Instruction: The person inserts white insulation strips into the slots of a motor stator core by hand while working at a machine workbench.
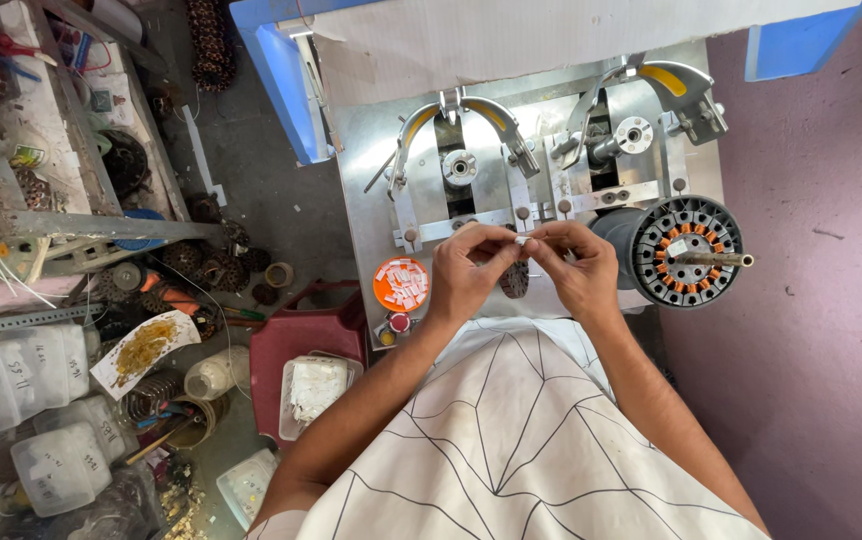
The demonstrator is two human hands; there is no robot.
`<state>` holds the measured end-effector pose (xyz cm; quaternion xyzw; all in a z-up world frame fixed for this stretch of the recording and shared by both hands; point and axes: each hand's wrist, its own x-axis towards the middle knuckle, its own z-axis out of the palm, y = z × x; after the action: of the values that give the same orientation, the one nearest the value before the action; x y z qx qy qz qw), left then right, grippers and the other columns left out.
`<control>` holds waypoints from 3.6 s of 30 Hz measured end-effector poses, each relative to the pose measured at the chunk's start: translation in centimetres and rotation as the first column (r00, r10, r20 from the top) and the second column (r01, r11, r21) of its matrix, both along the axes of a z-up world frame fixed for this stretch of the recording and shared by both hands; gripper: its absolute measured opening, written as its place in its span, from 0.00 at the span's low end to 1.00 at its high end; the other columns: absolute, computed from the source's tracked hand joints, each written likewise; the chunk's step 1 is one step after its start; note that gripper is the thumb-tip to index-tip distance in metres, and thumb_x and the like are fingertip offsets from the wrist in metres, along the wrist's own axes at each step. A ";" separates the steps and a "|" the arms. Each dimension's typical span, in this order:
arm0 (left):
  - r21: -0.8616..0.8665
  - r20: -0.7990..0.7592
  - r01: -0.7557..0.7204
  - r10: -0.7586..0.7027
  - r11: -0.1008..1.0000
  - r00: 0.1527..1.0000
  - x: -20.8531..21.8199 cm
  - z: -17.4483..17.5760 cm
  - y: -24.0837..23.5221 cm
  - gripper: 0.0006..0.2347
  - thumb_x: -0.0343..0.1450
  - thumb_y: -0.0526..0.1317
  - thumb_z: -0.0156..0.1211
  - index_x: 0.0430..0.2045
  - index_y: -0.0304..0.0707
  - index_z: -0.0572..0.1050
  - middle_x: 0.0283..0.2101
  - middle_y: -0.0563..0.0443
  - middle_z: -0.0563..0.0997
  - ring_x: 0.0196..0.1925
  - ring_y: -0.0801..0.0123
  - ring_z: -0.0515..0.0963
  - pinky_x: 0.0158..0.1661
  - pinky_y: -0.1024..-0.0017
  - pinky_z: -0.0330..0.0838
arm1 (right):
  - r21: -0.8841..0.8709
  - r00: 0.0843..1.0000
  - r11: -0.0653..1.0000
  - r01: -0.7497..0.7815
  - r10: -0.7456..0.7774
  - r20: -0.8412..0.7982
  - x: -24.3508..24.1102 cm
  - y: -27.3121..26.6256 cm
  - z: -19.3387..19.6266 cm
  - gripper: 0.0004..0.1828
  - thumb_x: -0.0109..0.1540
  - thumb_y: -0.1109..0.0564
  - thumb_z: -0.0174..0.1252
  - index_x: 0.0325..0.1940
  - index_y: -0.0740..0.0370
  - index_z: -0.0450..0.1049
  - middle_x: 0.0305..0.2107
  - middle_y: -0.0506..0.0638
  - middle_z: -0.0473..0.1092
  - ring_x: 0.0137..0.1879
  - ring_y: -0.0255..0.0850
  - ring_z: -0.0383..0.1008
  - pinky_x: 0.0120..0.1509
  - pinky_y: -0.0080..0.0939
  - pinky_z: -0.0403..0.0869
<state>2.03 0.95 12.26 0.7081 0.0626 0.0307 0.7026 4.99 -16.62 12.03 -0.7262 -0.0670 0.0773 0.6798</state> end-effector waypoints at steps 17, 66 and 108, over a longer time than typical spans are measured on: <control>0.255 0.176 0.028 -0.075 0.966 0.982 -0.6 -1.5 0.8 0.01 0.64 0.30 0.64 0.24 0.31 0.80 0.36 0.49 0.84 0.36 0.65 0.85 0.40 0.71 0.79 | -0.434 0.987 0.888 -0.152 0.156 -0.027 0.3 -0.1 0.2 0.10 0.57 0.57 0.70 0.42 0.61 0.82 0.26 0.46 0.76 0.26 0.32 0.59 0.30 0.33 0.63; -0.346 -0.441 -0.145 -0.024 0.927 0.897 -0.7 -12.1 0.2 0.12 0.63 0.24 0.68 0.40 0.23 0.80 0.37 0.41 0.85 0.37 0.67 0.85 0.38 0.70 0.85 | -0.583 0.982 0.799 -0.148 0.191 0.012 0.9 0.4 -5.5 0.07 0.56 0.60 0.68 0.38 0.62 0.83 0.28 0.53 0.78 0.24 0.38 0.69 0.31 0.38 0.68; -0.188 -0.287 0.109 -0.161 0.976 0.944 -0.9 -10.9 -1.7 0.17 0.63 0.28 0.64 0.47 0.26 0.80 0.36 0.43 0.87 0.36 0.71 0.86 0.37 0.74 0.82 | -0.301 0.882 0.949 0.093 -0.218 -0.418 -3.7 -3.1 -6.3 0.08 0.59 0.64 0.68 0.43 0.66 0.83 0.26 0.44 0.74 0.27 0.27 0.62 0.29 0.29 0.60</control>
<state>1.15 -0.79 1.32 0.6448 0.1223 -0.1310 0.7431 1.26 -19.74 5.71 -0.7782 0.1610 0.1949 0.5748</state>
